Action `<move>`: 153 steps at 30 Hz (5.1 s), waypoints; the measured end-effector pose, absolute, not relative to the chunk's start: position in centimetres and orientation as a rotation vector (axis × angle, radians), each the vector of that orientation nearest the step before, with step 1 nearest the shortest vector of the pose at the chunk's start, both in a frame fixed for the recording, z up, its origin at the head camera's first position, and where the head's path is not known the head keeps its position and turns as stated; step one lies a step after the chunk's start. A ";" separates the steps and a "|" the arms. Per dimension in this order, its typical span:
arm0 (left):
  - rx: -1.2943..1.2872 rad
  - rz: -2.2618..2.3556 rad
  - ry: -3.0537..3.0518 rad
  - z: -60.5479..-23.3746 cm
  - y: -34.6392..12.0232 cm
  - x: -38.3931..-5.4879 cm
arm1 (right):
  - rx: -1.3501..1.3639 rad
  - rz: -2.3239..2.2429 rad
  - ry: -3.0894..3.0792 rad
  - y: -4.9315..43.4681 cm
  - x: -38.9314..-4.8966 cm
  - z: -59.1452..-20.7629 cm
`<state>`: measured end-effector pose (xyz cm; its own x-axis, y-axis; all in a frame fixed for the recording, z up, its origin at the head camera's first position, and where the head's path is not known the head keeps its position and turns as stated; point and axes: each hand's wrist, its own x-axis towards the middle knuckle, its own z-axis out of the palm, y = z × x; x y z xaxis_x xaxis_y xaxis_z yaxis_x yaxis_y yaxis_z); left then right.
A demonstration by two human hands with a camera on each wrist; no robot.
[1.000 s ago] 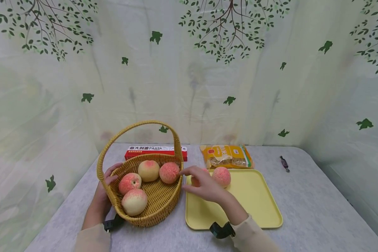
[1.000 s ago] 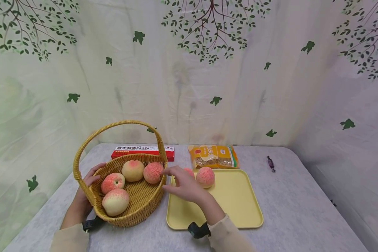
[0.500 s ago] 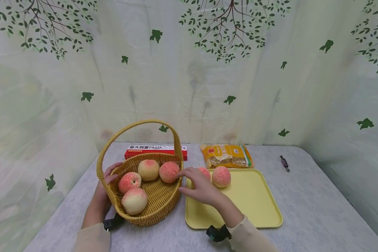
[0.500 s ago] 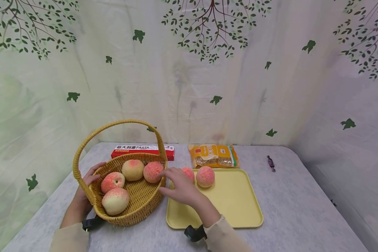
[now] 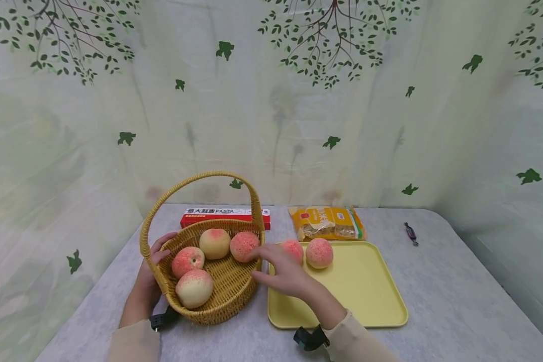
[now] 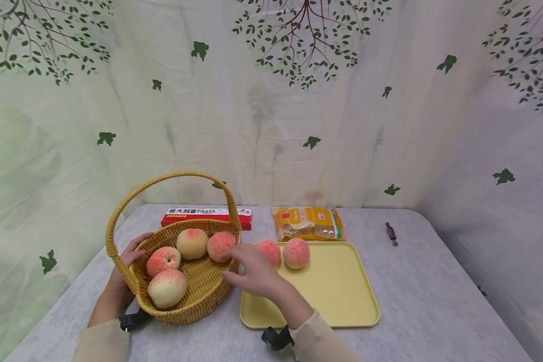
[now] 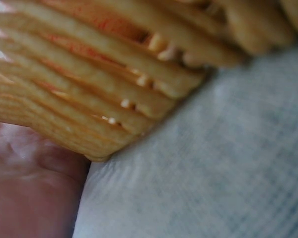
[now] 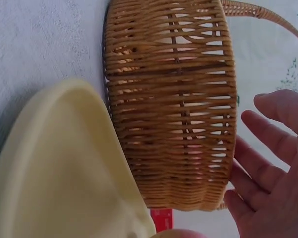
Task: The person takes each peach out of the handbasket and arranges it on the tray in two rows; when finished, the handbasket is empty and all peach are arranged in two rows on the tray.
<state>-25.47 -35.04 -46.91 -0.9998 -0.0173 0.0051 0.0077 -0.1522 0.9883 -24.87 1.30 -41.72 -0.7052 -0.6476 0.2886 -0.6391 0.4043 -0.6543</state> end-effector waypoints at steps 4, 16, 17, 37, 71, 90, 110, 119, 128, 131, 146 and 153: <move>0.011 -2.378 -2.026 -46.9 -34.8 -25.5 | -1.224 -1.207 2.582 0.7 -24.7 -41.9; -0.048 -2.372 -2.013 -46.9 -34.8 -25.5 | -1.299 -1.028 2.598 -1.3 -24.9 -41.3; -0.048 -2.371 -2.016 -46.9 -34.8 -25.5 | -1.305 -1.014 2.598 -1.5 -25.0 -41.3; -0.089 -2.386 -1.984 -47.2 -35.1 -25.5 | -1.288 -0.839 2.563 -6.1 -26.1 -40.2; -0.072 -2.376 -2.005 -47.0 -34.9 -25.6 | -1.346 -0.521 2.501 -7.4 -26.3 -40.5; -0.056 -2.363 -2.038 -46.8 -35.2 -25.6 | -1.261 -0.509 2.638 -9.3 -25.8 -40.7; -0.078 -2.396 -1.988 -46.6 -34.7 -25.1 | -1.336 -0.330 2.646 -9.4 -25.5 -40.8; -0.039 -2.383 -2.011 -46.9 -34.8 -25.2 | -1.274 -0.371 2.654 -9.2 -25.3 -40.7; -0.011 -2.397 -2.007 -46.6 -34.7 -25.1 | -1.289 -0.465 2.672 -9.0 -25.4 -40.9; -0.004 -2.399 -2.008 -46.6 -34.7 -25.1 | -1.303 -0.501 2.674 -8.9 -25.3 -41.0; -0.014 -2.404 -2.024 -46.5 -34.9 -25.4 | -1.436 -0.503 2.738 -8.3 -25.0 -41.1; -0.016 -2.373 -2.039 -46.3 -34.6 -25.3 | -1.436 -0.605 2.762 -7.8 -24.9 -41.2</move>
<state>-25.33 -34.55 -46.26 -0.9999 -0.0029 0.0162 0.0165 -0.1506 0.9885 -24.91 -7.78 -41.21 -0.5895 -0.7830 0.1986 -0.7943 0.5172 -0.3186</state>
